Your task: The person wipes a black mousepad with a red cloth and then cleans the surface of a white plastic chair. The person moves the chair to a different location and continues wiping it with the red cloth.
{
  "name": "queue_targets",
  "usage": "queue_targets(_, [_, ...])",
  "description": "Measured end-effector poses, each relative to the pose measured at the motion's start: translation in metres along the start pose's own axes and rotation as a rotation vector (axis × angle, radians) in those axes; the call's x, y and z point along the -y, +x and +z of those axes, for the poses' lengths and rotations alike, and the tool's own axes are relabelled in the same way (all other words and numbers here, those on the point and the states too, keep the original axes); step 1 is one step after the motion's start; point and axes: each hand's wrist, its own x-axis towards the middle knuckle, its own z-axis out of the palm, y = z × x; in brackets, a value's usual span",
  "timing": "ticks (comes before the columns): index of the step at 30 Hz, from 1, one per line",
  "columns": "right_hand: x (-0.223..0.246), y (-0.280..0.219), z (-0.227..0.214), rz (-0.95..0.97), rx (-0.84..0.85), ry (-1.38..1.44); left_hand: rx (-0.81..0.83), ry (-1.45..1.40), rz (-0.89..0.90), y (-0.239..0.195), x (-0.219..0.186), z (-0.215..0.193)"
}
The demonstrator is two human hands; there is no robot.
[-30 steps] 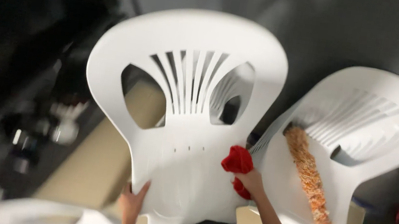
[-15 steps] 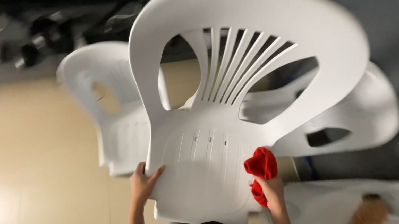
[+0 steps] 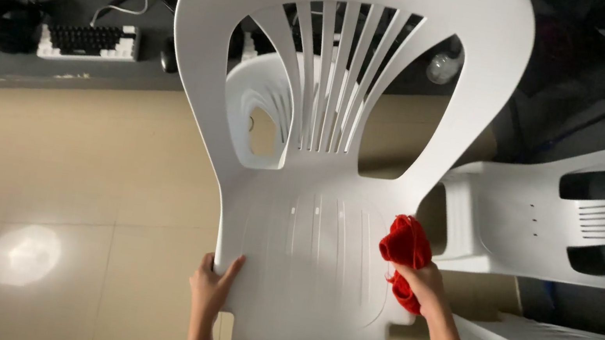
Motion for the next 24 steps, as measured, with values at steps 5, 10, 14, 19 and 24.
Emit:
queue_targets(5, [0.020, 0.017, 0.069, -0.124, 0.073, 0.290, -0.045, 0.034, 0.054, 0.069, 0.023, -0.023])
queue_targets(10, [0.058, 0.033, 0.097, -0.251, 0.038, 0.191, 0.000, -0.118, 0.072, 0.120, 0.035, -0.014])
queue_targets(14, [0.032, 0.078, 0.111, -0.345, -0.018, 0.054, 0.007, -0.184, 0.060, 0.138, 0.043, -0.007])
queue_targets(19, [0.019, 0.131, 0.125, -0.264, -0.071, -0.040, 0.050, -0.142, 0.044, 0.189, 0.091, 0.047])
queue_targets(24, [0.008, 0.185, 0.150, -0.108, 0.011, -0.046, 0.089, 0.019, 0.008, 0.239, 0.157, 0.116])
